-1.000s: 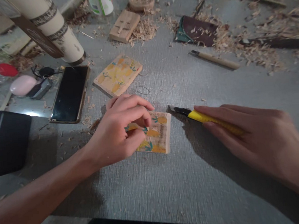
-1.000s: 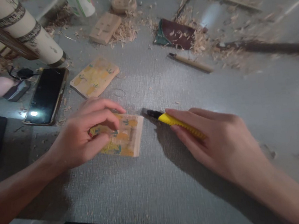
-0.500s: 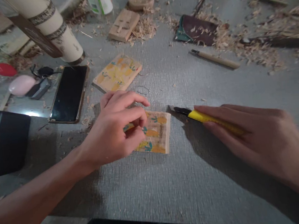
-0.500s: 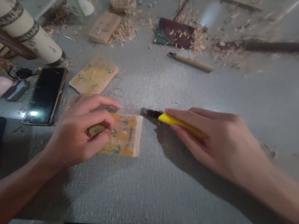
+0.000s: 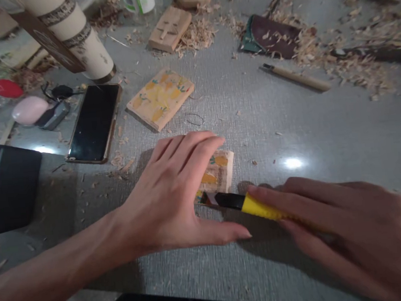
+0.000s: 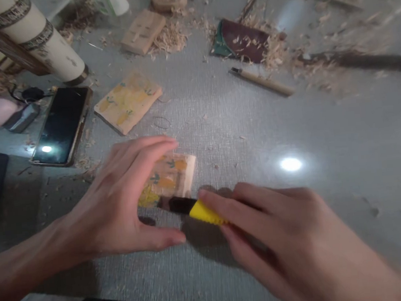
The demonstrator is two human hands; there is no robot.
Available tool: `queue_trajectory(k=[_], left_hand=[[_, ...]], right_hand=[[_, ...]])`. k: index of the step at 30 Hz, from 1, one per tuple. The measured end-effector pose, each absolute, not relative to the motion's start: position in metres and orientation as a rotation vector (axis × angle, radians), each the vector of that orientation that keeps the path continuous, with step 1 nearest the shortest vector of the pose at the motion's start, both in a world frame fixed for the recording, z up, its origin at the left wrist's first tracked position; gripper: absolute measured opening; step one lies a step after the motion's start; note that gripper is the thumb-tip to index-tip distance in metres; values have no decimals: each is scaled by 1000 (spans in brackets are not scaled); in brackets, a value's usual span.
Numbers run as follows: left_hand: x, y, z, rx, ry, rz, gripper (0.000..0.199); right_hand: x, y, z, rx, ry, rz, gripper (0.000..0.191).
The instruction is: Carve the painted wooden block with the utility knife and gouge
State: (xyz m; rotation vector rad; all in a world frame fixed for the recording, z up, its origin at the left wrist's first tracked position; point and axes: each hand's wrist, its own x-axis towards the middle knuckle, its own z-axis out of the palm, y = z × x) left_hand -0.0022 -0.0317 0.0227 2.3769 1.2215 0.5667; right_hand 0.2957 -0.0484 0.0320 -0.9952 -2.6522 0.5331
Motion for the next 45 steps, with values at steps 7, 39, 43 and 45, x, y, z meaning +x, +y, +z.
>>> queue_trajectory(k=[7,39,43,45], left_hand=[[5,-33,15,2370,1331,564,108],[6,-25,17,2215,1368,471,87],[6,-24,17,2215,1372,468,90],[7,-24,17,2216,1379,467,89]], right_hand=[[291,-52,33,-981,-2704,430,37],[281,-89,36,-1082,-2676,183,45],[281,-89,34,-1087,-2659,178,49],[283,-84,34,-1036,-2691,140,48]])
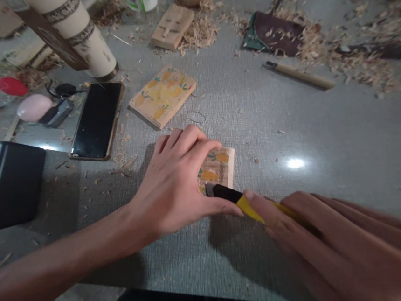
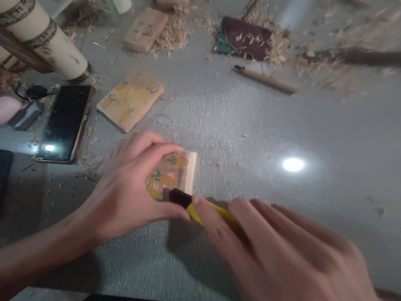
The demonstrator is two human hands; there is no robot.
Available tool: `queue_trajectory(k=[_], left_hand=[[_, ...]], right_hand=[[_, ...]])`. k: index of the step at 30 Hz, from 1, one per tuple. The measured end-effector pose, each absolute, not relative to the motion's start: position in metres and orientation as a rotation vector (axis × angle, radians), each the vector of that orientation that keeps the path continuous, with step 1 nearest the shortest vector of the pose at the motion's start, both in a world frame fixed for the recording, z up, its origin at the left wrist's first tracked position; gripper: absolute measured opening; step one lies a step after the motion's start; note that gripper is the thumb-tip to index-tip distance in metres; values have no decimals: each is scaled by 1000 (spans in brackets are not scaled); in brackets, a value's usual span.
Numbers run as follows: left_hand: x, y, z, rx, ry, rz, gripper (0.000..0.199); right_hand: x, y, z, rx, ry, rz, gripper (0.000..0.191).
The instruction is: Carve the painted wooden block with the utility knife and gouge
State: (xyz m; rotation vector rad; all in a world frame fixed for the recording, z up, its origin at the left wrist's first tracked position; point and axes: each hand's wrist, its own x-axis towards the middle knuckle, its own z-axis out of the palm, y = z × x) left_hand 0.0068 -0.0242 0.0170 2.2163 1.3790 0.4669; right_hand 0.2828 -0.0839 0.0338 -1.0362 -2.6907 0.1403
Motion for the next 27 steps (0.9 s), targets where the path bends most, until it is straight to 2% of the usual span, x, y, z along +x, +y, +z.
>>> queue_trajectory(k=[6,12,27], left_hand=[[8,-24,16,2236,1395,452,87],[7,-25,16,2230,1389,447,87],[6,-25,14,2231,1379,434,91]], right_hand=[[287,-74,38,-1024,-2848,69,51],[285,-66,35,-974,-2834,-7,43],[286,-51,35,-906,-2732,423,42]])
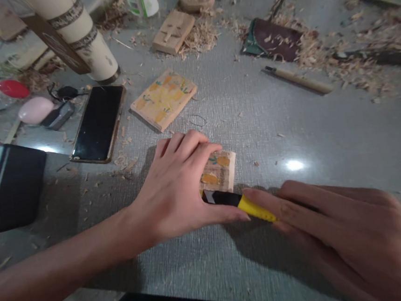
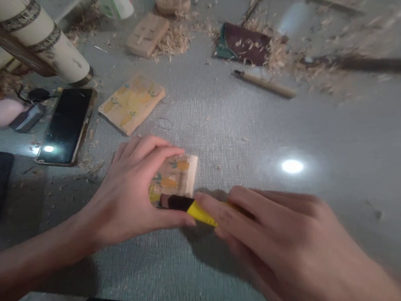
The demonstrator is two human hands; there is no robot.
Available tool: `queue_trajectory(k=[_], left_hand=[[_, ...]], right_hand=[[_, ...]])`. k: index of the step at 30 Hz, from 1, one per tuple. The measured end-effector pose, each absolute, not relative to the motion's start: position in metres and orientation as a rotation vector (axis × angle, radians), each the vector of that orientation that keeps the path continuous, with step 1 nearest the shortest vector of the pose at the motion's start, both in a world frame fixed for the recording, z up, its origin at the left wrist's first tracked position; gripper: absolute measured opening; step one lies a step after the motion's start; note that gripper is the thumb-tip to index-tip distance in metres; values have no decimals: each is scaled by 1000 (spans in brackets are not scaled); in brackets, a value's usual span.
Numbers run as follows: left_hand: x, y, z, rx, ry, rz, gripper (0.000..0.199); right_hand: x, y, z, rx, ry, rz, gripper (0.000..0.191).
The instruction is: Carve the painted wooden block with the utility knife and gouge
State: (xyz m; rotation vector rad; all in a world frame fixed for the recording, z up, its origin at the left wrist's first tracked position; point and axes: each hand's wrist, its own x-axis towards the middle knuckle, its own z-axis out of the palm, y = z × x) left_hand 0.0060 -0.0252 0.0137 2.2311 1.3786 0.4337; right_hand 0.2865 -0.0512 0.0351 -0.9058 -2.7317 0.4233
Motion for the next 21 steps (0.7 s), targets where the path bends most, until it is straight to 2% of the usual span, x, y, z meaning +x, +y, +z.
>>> queue_trajectory(k=[11,17,21], left_hand=[[6,-25,16,2200,1380,426,81],[5,-23,17,2202,1353,416,87],[5,-24,17,2207,1359,432,86]], right_hand=[[279,-53,44,-1012,-2696,592,41],[277,-70,37,-1033,-2721,244,47],[276,-78,35,-1039,-2704,195,45]])
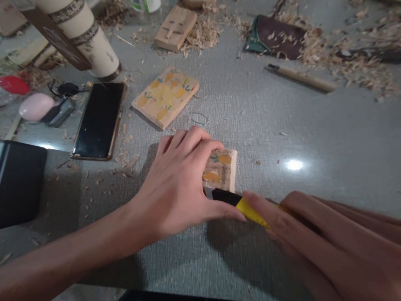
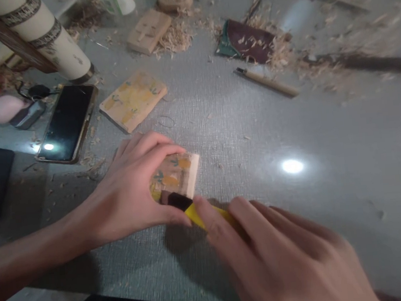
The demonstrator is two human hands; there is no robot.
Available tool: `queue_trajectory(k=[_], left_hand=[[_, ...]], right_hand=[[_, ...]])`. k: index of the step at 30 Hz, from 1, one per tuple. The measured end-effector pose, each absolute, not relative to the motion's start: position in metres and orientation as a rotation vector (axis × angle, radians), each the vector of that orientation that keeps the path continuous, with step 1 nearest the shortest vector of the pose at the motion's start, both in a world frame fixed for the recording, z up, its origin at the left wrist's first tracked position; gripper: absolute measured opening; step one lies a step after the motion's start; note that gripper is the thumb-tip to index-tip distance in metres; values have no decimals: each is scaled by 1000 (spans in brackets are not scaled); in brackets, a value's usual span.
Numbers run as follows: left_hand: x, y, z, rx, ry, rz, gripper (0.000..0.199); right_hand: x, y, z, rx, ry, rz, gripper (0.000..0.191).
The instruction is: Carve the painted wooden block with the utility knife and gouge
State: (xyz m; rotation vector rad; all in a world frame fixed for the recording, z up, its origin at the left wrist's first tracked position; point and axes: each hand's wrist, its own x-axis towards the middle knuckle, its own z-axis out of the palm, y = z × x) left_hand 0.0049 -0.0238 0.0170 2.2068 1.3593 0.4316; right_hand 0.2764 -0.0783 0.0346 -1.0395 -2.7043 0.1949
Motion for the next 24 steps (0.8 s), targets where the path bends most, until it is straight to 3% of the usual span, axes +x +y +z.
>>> queue_trajectory(k=[17,24], left_hand=[[7,-26,19,2197,1412,393,93],[8,-27,18,2203,1413,391,93]], right_hand=[[272,-90,33,-1065,-2697,86,51],[277,-74,29,-972,-2690,56,36]])
